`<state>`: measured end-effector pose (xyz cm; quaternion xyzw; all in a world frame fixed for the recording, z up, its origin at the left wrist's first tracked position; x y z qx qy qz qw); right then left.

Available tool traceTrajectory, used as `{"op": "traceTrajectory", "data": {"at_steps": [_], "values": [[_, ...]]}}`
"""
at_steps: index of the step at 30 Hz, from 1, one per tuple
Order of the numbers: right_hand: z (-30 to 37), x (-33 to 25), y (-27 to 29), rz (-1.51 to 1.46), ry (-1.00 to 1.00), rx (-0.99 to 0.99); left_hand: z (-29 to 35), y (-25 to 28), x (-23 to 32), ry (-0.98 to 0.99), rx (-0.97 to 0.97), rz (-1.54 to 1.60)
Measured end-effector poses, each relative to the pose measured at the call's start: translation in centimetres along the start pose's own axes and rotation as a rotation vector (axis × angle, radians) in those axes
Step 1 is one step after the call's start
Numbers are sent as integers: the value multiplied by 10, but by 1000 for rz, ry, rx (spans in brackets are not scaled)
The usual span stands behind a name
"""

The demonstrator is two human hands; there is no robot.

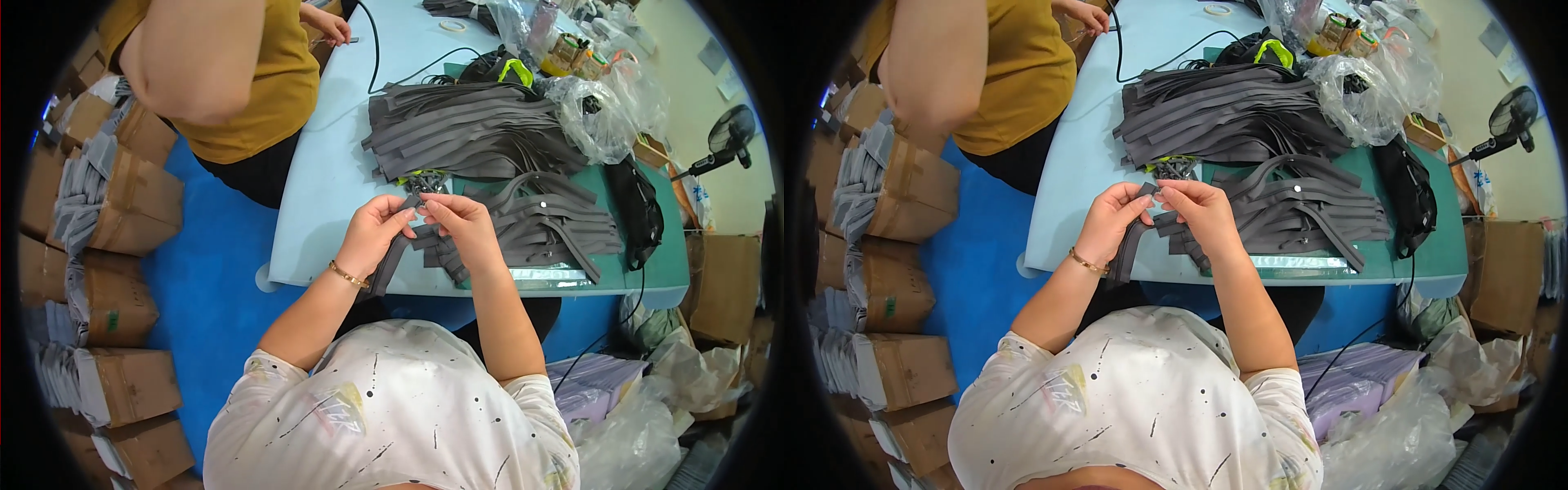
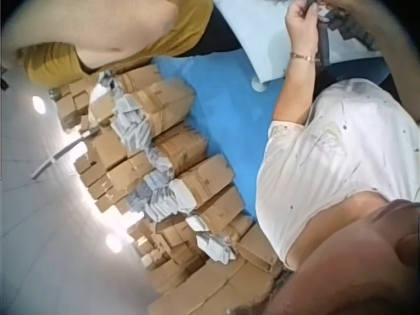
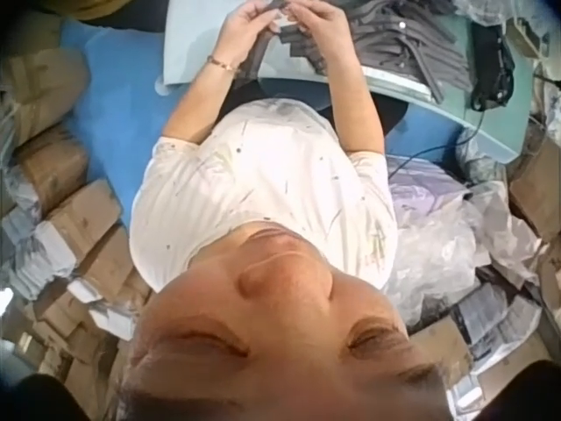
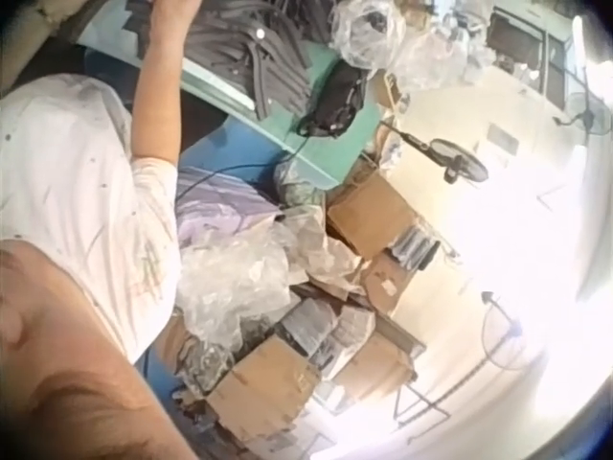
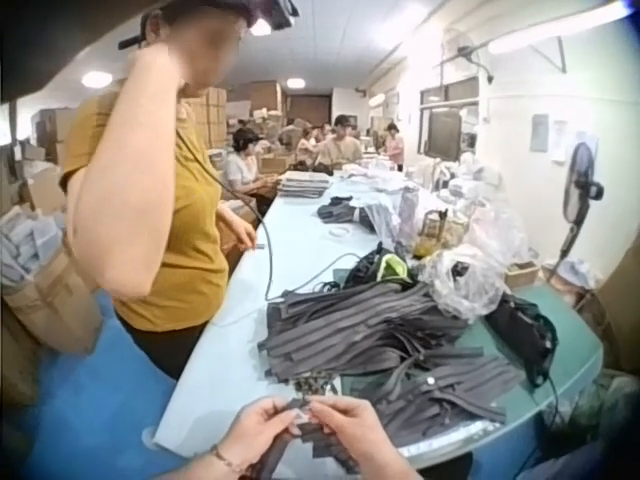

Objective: Assembling sliders onto zipper tapes in a workshop environment.

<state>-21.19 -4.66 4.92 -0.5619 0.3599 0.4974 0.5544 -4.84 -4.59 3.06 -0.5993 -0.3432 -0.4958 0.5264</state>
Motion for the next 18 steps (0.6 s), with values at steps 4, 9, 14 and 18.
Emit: {"op": "traceTrajectory", "data": {"at_steps": [4, 9, 14, 18], "values": [[0, 1, 3, 11, 30, -1, 0, 0, -3, 7, -1, -45], [0, 2, 7, 160, 106, 5, 3, -1, -3, -22, 34, -197], [1, 11, 10, 313, 139, 9, 4, 4, -8, -139, 77, -461], [6, 7, 9, 455, 201, 33, 1, 3, -12, -207, 78, -470]]}}
Point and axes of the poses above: each hand's wrist, its own z-axis away from the middle knuckle, its own y-axis out of the back of the hand, x = y × z, the point moved 1 cm from there along -z, towards the middle knuckle, and after that the axes turned 2 degrees about -z, right-handed, at the moved point
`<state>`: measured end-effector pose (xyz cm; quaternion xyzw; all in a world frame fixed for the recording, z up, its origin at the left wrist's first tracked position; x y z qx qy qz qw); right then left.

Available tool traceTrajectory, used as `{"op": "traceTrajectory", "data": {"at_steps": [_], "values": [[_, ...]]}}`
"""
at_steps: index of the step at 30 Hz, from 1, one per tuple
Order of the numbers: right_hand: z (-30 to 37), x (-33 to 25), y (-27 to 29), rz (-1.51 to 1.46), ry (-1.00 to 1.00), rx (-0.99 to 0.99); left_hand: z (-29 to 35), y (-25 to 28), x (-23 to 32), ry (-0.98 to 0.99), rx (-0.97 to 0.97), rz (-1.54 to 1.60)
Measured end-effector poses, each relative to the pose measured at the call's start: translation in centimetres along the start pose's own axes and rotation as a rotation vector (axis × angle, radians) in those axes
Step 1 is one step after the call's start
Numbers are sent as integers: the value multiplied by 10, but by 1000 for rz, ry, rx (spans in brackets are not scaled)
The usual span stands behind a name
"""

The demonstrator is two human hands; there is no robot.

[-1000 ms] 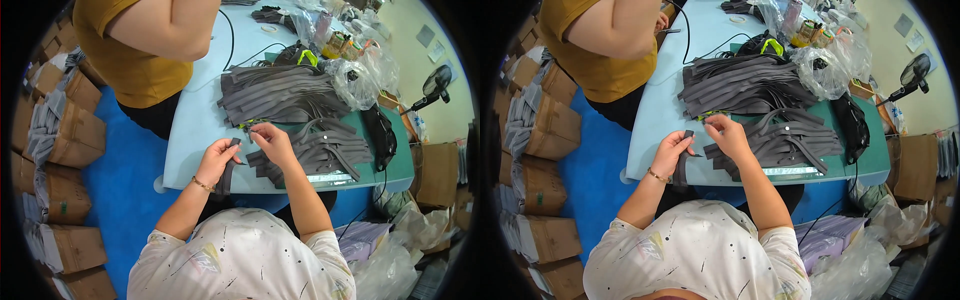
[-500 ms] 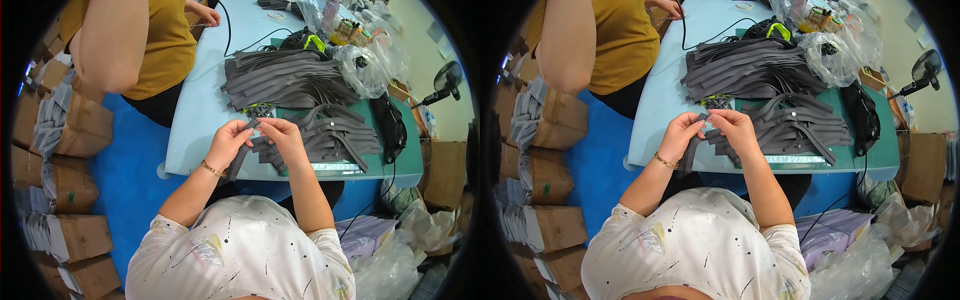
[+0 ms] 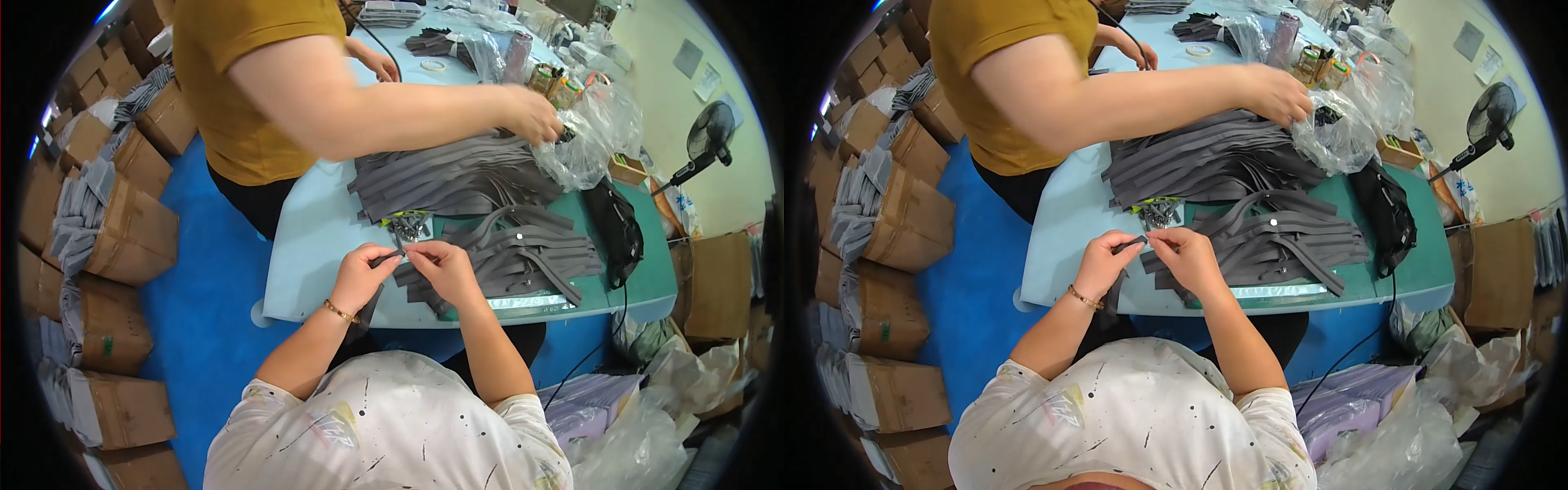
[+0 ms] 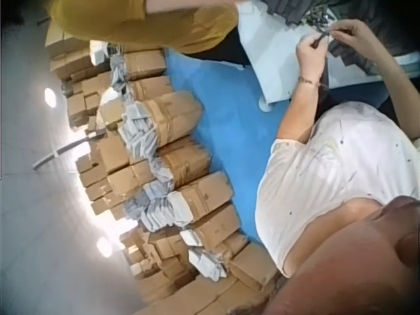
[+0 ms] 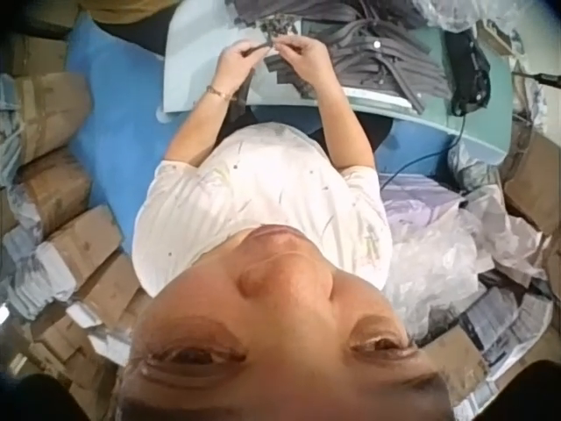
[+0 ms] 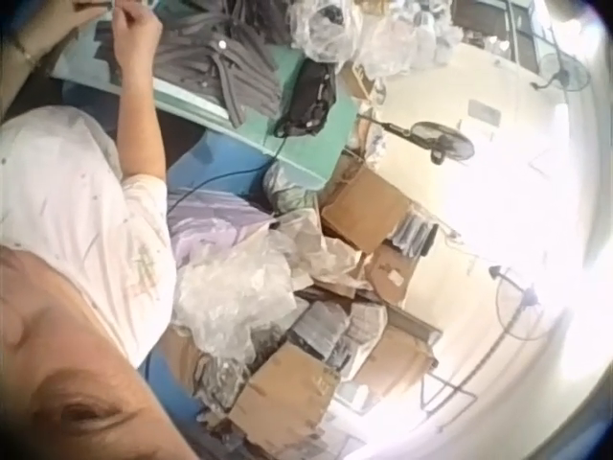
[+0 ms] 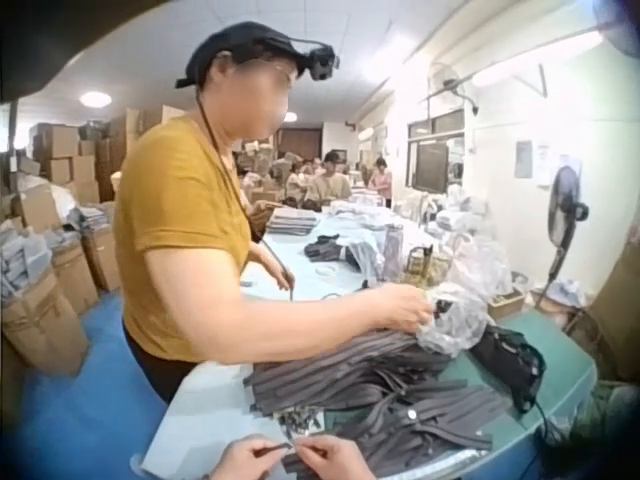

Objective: Assembling sliders onto zipper tapes in a workshop environment.

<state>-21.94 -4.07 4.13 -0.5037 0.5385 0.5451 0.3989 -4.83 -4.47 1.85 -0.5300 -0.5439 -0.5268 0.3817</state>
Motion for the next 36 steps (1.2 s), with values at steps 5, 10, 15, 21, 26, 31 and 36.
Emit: {"op": "traceTrajectory", "data": {"at_steps": [5, 10, 15, 21, 26, 31, 36], "values": [[7, -4, -1, 101, 17, 8, 4, -1, 8, 0, -19, -89], [10, -5, -5, 189, 68, 10, 10, 0, -2, 98, -2, -49], [4, 11, -8, -77, 39, 51, 10, 0, 13, 227, -63, 128], [4, 7, 0, -19, 8, 4, 7, -4, 1, 244, -102, 310], [8, -4, -1, 187, 173, 12, 9, -7, 4, 123, -90, 294], [10, 17, -11, -37, 113, 65, 13, -4, 21, 87, -14, 424], [11, 0, -28, -498, -180, -138, 21, 6, 29, -37, 8, 385]]}}
Point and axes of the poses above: each hand's wrist, its own z-axis away from the middle knuckle, its own y-axis out of the back of the hand, x = y × z, the point moved 1 cm from there along -z, towards the middle knuckle, and after that the axes turned 2 degrees about -z, right-handed, at the moved point
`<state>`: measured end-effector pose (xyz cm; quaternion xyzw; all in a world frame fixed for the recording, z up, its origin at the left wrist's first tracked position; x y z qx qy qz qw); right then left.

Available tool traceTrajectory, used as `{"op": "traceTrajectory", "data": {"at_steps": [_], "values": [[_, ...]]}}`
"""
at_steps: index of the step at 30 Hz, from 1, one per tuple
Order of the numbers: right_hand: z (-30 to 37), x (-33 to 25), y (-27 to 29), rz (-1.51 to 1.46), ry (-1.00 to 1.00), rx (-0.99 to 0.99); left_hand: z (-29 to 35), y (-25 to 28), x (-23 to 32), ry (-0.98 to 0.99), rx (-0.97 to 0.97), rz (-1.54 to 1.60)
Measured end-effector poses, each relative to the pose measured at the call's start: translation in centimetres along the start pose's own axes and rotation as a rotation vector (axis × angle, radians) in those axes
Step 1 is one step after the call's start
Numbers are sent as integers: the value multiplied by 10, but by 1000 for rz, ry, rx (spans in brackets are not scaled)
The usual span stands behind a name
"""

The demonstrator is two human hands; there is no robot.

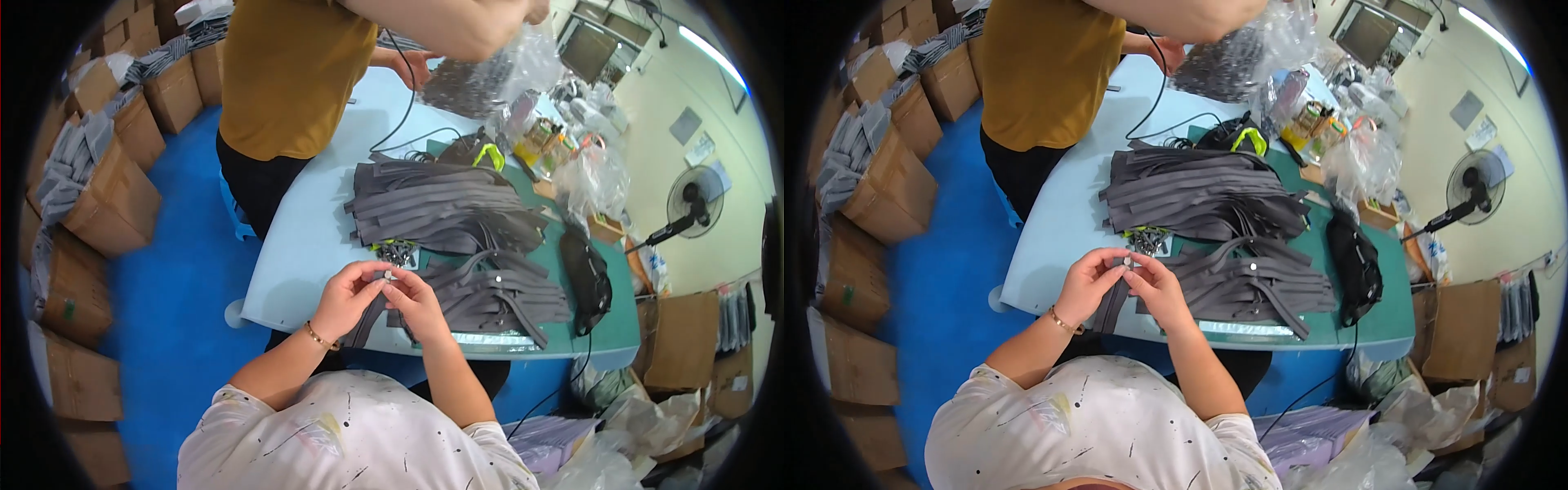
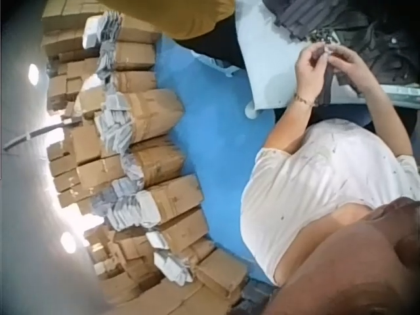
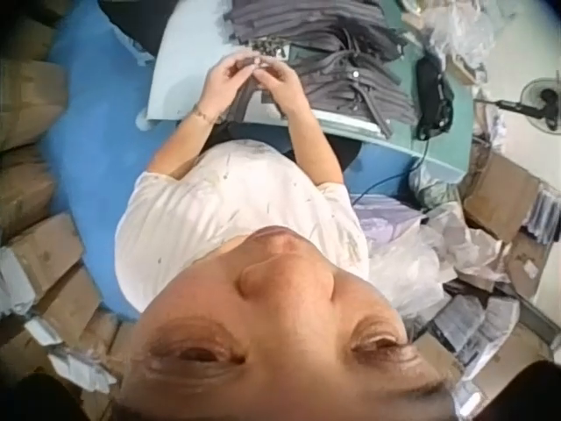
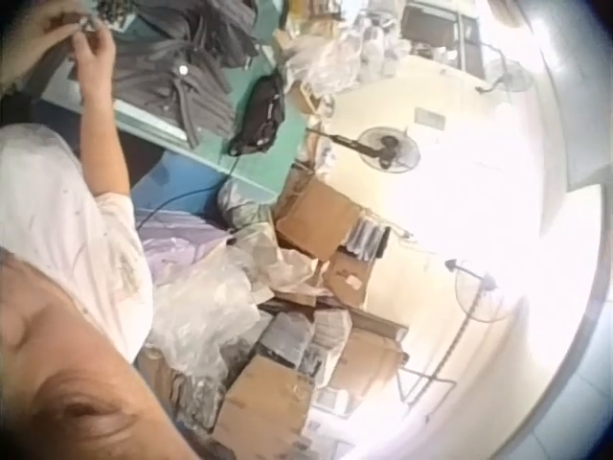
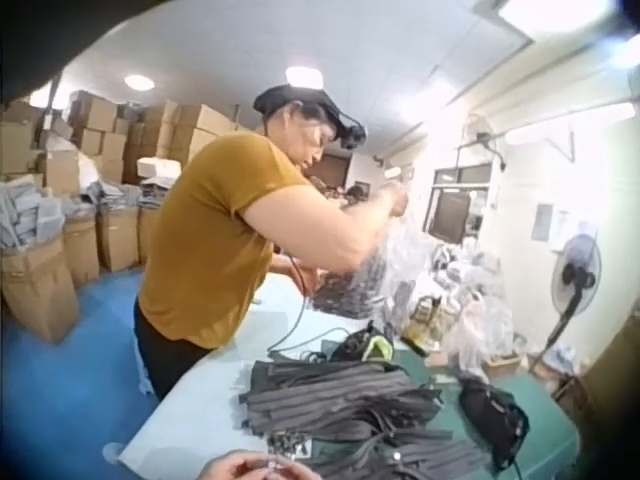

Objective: Assembling sliders onto zipper tapes in a workshop environment.

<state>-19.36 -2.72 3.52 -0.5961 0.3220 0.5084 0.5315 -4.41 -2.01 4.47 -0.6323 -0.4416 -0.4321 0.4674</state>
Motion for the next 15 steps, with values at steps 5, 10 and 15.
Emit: {"op": "traceTrajectory", "data": {"at_steps": [5, 10, 15], "values": [[-10, 14, -2, -270, 3, 148, 6, 9, 12, -18, 137, 186], [-16, 21, -14, -118, 70, 168, -4, 31, 7, 47, 206, 342], [-7, 6, -34, -18, 149, 81, -2, 28, -3, 139, 114, 296]]}}
Point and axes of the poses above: each hand's wrist, its own z-axis away from the middle knuckle, its own y-axis out of the back of the hand, x = y × z, the point moved 1 cm from there along -z, towards the middle knuckle, and after that the axes turned 2 degrees about -z, right-handed, at the moved point
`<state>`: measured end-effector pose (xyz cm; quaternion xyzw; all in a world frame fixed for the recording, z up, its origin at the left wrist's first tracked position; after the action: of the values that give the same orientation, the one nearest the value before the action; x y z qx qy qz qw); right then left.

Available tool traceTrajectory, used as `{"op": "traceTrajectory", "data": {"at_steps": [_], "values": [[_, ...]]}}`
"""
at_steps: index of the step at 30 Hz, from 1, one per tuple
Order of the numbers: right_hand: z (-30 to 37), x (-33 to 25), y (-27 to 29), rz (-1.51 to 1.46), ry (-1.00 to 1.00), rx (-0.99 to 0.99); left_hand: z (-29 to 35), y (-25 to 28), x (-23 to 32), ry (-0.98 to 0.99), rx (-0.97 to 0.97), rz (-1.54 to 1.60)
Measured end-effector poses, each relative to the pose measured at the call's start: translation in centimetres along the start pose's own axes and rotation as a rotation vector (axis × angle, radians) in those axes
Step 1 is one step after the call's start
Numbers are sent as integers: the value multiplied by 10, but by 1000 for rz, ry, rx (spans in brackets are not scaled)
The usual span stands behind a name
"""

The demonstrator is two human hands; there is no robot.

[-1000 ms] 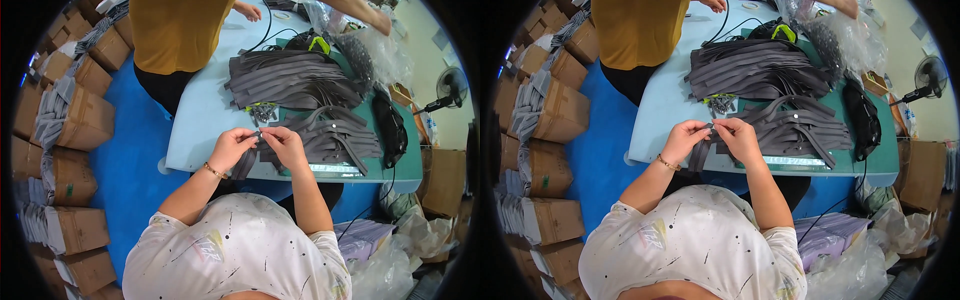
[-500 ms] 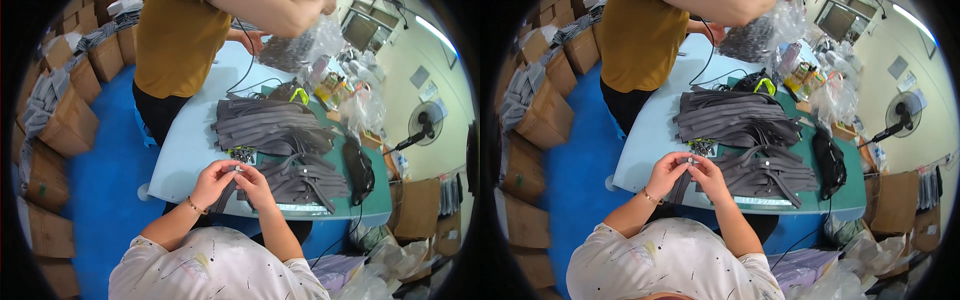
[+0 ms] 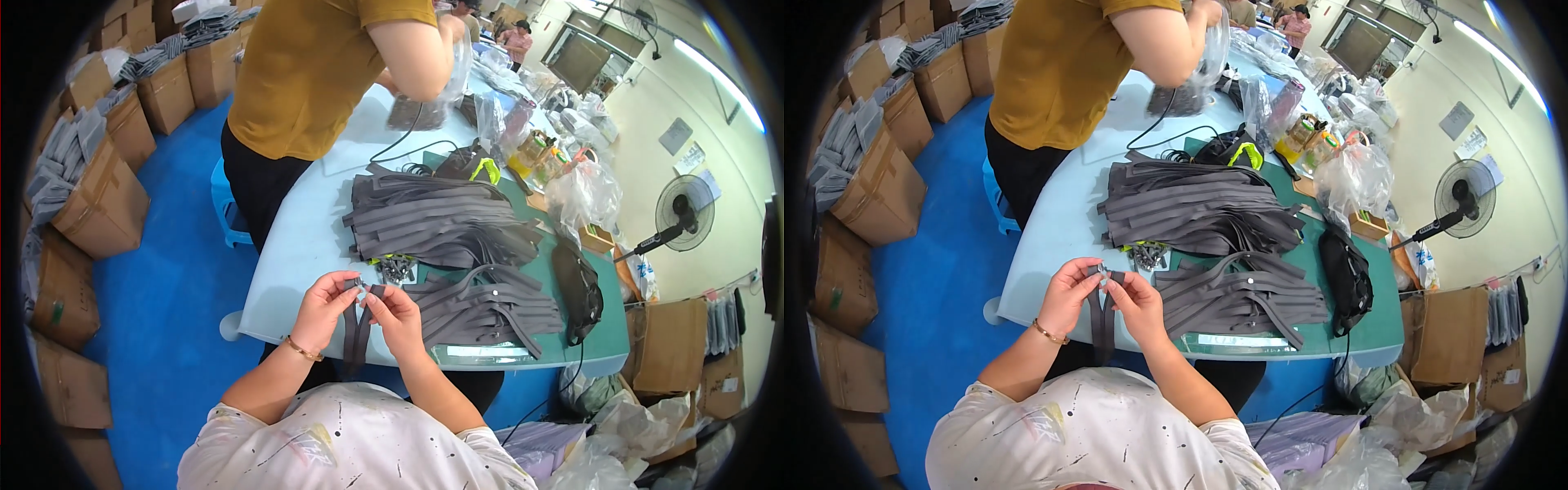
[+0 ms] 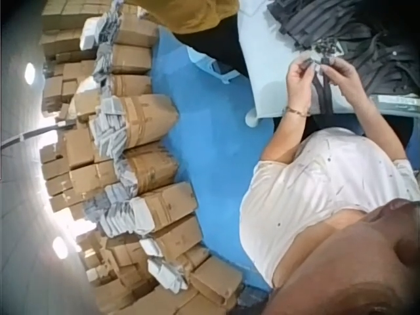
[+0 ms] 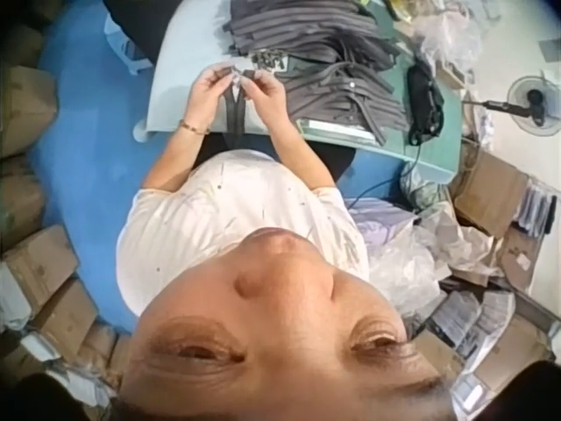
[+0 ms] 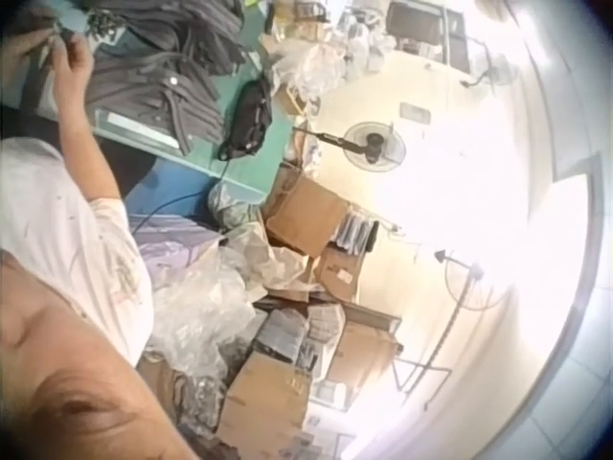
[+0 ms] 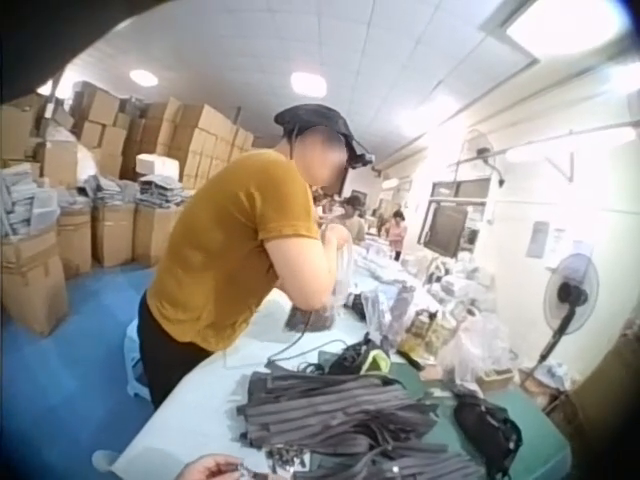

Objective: Assembling sliders onto zipper tapes in a workshop environment.

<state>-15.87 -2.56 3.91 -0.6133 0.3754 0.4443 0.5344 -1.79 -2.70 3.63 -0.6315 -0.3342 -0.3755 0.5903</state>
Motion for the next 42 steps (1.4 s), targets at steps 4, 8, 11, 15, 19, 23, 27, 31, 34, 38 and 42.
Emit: {"op": "traceTrajectory", "data": {"at_steps": [4, 8, 11, 15, 19, 23, 27, 31, 34, 38, 42], "values": [[4, 7, 0, -15, -21, 56, 4, 4, -6, 6, 43, -51], [4, 9, 2, -23, -40, 84, 0, 6, -11, 59, 71, -112], [-2, 6, 11, -84, -104, 83, -9, -1, -7, 167, 79, 9], [-7, 5, 23, -227, -157, 116, -18, -2, -6, 236, -39, 169], [-5, 4, 20, -115, -125, 146, -16, 3, -9, 284, -44, 192], [1, -6, 17, 28, -129, 112, -12, 1, -9, 227, -49, 99], [4, -8, 19, 54, -168, 95, -9, -2, -7, 188, -69, -1], [4, -4, 23, 72, -157, 78, -8, -2, -7, 66, -70, -223], [5, -6, 25, 153, -161, 54, -9, 2, -6, 28, -134, -379], [4, 0, 27, 113, -207, 33, -12, 6, -4, 42, -192, -470], [6, 6, 27, 42, -186, 1, -10, 2, -4, 86, -209, -430]]}}
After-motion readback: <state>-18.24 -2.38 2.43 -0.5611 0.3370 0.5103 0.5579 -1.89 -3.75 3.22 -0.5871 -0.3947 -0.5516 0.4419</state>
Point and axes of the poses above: each hand's wrist, its own z-axis away from the middle knuckle, its own y-axis out of the back of the hand, x = y × z, the point moved 1 cm from there along -z, towards the middle knuckle, and after that the axes turned 2 degrees about -z, right-handed, at the moved point
